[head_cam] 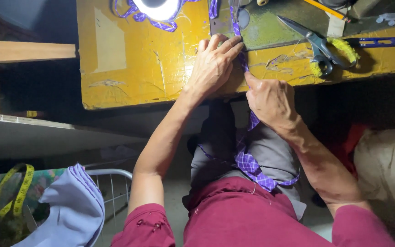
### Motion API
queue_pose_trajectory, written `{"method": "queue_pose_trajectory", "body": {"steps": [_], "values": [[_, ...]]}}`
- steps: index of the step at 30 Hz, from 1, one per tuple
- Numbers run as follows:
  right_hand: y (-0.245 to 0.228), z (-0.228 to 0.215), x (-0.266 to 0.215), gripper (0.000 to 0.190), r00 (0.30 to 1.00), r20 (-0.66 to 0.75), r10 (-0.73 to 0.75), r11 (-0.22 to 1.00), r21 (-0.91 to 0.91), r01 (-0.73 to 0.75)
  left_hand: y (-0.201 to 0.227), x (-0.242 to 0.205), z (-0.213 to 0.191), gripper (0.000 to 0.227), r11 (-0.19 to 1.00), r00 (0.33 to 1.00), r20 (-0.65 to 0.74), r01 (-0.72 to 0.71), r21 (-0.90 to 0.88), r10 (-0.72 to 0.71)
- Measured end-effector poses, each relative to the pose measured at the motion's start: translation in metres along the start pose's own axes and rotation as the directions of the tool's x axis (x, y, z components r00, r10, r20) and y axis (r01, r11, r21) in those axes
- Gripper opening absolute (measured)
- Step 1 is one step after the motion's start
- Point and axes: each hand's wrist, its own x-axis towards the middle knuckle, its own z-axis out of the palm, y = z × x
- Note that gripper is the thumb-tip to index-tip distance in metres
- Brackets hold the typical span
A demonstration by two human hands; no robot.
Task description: A person is working at a yellow workbench, carefully pulling, smoothing, and aligning long purple patterned fabric strips before cutting them with scissors.
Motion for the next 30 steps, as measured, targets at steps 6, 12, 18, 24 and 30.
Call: {"method": "queue_pose_trajectory", "body": {"steps": [6,12,18,24,30], "values": [[-0.001,0.0,0.015,0.046,0.999,0.046,0.014,1.0,-0.016,-0.013,-0.007,0.004,0.002,0.046,1.0,1.0,-0.027,-0.003,0.01,0.003],[0.001,0.009,0.025,0.051,0.997,0.071,0.029,0.999,-0.017,-0.027,-0.015,0.008,0.0,0.04,0.999,0.996,-0.089,0.021,0.041,-0.017],[-0.004,0.006,0.037,0.047,0.994,0.075,0.073,0.996,0.051,-0.077,-0.017,0.008,0.001,0.036,1.0,0.992,-0.126,-0.001,-0.021,-0.001],[-0.004,0.007,0.045,0.051,0.997,0.057,0.053,0.999,-0.006,-0.053,-0.019,0.006,0.007,0.043,0.996,0.993,-0.091,0.07,-0.051,-0.075],[-0.007,0.006,0.053,0.036,1.0,0.007,0.029,0.999,0.046,-0.029,-0.019,0.006,0.009,0.045,0.995,0.993,-0.084,0.079,-0.053,-0.083]]}}
